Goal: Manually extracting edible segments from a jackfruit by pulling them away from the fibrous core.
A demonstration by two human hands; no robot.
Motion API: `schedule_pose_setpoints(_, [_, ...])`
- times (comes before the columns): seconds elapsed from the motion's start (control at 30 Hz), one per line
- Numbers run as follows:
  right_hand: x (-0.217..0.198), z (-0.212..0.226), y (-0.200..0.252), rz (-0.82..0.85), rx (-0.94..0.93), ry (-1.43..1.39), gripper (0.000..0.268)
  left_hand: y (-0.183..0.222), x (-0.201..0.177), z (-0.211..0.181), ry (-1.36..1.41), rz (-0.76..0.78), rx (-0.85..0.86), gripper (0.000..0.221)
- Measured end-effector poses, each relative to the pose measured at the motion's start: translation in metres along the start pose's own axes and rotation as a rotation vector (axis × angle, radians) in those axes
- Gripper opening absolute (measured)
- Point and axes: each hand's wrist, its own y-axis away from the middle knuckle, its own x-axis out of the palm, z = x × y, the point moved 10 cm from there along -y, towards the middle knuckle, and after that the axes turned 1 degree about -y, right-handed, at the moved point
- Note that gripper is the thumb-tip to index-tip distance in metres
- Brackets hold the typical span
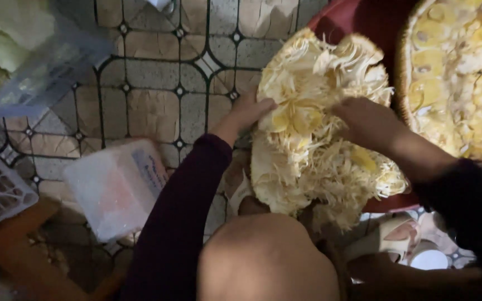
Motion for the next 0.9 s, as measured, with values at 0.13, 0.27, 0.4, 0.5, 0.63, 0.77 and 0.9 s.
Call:
schedule_pose_setpoints(0.13, [0.002,0.035,-0.055,-0.285,-0.29,-0.176,0.046,-0.009,-0.005,-0.003,-0.039,-0.016,0.058,0.08])
schedule_pose_setpoints(0.27, [-0.003,0.006,-0.072,-0.243,-0.152,-0.471,0.036,-0.006,-0.006,-0.009,-0.044,-0.01,0.076,0.081])
schedule_pose_setpoints(0.4, [0.016,0.001,-0.097,-0.121,-0.086,-0.209,0.034,-0.011,-0.007,-0.001,-0.016,-0.009,0.085,0.079])
schedule_pose_setpoints(0.5, [0.006,0.032,-0.084,-0.065,-0.153,-0.212,0.032,-0.012,-0.005,0.0,0.004,0.0,0.076,0.082])
schedule_pose_setpoints(0.63, [0.01,0.035,-0.08,-0.015,-0.138,-0.238,0.09,-0.013,-0.004,0.0,0.034,0.01,0.103,0.081])
schedule_pose_setpoints(0.77, [0.014,0.021,-0.098,-0.018,-0.075,-0.168,0.067,-0.02,0.002,0.006,0.051,0.017,0.116,0.074])
schedule_pose_setpoints(0.9, [0.012,0.007,-0.115,0.022,-0.086,-0.23,0.07,-0.019,-0.001,0.005,0.052,0.039,0.075,0.089])
